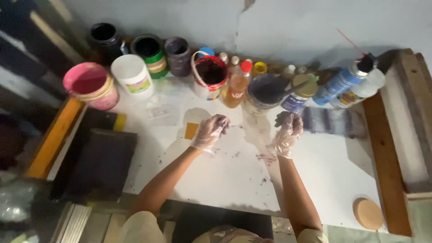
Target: Preparing a screen printing frame by manually rubbing ink or emulsion onto the mesh surface
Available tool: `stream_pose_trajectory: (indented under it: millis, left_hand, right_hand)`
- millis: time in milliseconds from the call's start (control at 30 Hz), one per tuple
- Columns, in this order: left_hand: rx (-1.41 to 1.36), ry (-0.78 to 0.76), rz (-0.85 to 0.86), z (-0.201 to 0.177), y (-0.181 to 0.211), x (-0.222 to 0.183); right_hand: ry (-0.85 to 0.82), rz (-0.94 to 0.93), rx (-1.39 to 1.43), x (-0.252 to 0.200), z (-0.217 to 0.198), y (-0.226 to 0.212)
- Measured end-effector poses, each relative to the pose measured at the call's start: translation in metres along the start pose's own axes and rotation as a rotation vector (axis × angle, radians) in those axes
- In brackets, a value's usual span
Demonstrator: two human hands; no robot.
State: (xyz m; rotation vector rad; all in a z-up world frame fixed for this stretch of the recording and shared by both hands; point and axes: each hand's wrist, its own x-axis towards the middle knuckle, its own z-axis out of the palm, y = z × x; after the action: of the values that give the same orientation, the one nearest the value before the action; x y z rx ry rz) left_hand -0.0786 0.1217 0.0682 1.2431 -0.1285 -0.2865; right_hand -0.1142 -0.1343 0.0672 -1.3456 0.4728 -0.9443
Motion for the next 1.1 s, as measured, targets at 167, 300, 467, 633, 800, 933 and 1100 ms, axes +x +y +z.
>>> stream_pose_trajectory:
  millis: [167,300,467,633,800,933,1100]
  left_hand:
    - [0.452,0.162,0.400,-0.066,-0.007,-0.014]
    - [0.798,0.208,0.586,-0.110,0.004,-0.016]
    - [1.103,0.171,0.955,-0.113,-0.010,-0.036]
    - [1.206,-0.337,1.113,-0.126,-0.060,-0.022]
    - [1.124,-0.143,1.388,-0.094,0.003,-0.050]
    - [1.231,-0.184,1.146,-0.100,-0.002,-0.053]
    - [1.239,-0.175,1.047,-0.111,-0.080,-0.024]
  right_hand:
    - [-0.342,-0.211,-0.560,-0.041,0.010,-0.034]
    - [-0.651,-0.275,-0.462,-0.071,0.045,-0.055]
    - [-1.115,-0.222,-0.731,-0.100,0.121,-0.060]
    - [-1.348,-0.229,-0.925,-0.125,0.186,-0.083]
    - [-1.453,-0.234,-0.814,-0.141,0.212,-0.042]
    - [-1.437,-0.559,-0.742,-0.153,0.228,-0.018]
    - [-1.257,-0.410,-0.194,-0.175,0.230,0.173]
